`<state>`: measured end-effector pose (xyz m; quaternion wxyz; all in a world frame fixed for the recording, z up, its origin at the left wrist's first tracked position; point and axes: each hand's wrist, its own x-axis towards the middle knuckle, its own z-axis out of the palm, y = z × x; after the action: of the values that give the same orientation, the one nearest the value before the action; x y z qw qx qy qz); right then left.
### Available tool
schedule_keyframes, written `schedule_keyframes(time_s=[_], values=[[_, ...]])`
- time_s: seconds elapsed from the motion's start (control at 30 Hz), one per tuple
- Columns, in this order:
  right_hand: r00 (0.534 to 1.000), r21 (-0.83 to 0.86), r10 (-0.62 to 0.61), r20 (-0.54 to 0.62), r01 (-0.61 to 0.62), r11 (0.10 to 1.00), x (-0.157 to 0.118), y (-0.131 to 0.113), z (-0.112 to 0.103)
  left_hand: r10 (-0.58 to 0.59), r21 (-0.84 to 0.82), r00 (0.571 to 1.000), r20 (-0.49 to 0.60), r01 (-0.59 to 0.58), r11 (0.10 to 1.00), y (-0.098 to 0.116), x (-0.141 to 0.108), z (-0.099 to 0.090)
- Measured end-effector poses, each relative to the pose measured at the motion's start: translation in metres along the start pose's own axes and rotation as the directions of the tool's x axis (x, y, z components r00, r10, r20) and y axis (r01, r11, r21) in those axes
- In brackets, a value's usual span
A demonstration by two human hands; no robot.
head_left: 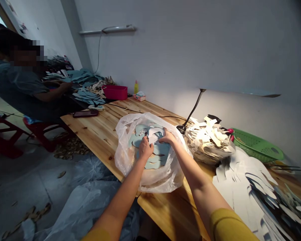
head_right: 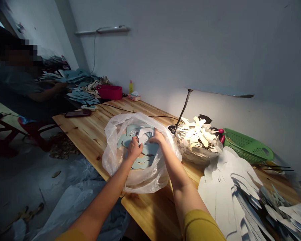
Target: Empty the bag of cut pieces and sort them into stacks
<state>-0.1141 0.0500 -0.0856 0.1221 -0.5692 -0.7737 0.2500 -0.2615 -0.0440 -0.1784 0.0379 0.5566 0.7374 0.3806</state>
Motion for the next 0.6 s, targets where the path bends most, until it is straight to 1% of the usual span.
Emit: schedule_keyframes(time_s=[0.17, 0.27, 0.33, 0.4, 0.43, 0.5, 0.53, 0.6], values=[[0.994, 0.161, 0.049, -0.096, -0.033, 0.986, 0.014, 0.002, -0.034, 0.057, -0.032, 0.997, 0.044, -0.055, 0.998, 0.003, -0.003, -0.004], [0.99, 0.291, 0.056, -0.129, -0.016, 0.957, 0.019, 0.004, -0.052, 0.151, -0.094, 0.985, 0.078, -0.144, 0.985, 0.007, -0.004, -0.011], [0.989, 0.359, 0.065, -0.133, -0.014, 0.933, 0.021, 0.003, -0.06, 0.258, -0.168, 0.957, 0.131, -0.235, 0.957, 0.011, -0.005, -0.016], [0.987, 0.41, 0.079, -0.137, -0.016, 0.912, 0.022, 0.0, -0.068, 0.362, -0.259, 0.908, 0.211, -0.305, 0.916, 0.014, -0.007, -0.019], [0.986, 0.432, 0.086, -0.142, -0.016, 0.902, 0.023, -0.003, -0.071, 0.398, -0.302, 0.883, 0.251, -0.319, 0.898, 0.015, -0.008, -0.019], [0.983, 0.469, 0.095, -0.159, -0.009, 0.883, 0.024, -0.009, -0.077, 0.427, -0.371, 0.85, 0.308, -0.306, 0.877, 0.015, -0.01, -0.018], [0.981, 0.484, 0.098, -0.166, -0.005, 0.875, 0.024, -0.012, -0.08, 0.424, -0.399, 0.847, 0.321, -0.285, 0.871, 0.015, -0.011, -0.018], [0.983, 0.51, 0.102, -0.154, -0.009, 0.86, 0.023, -0.019, -0.085, 0.397, -0.459, 0.861, 0.318, -0.227, 0.859, 0.015, -0.012, -0.016]])
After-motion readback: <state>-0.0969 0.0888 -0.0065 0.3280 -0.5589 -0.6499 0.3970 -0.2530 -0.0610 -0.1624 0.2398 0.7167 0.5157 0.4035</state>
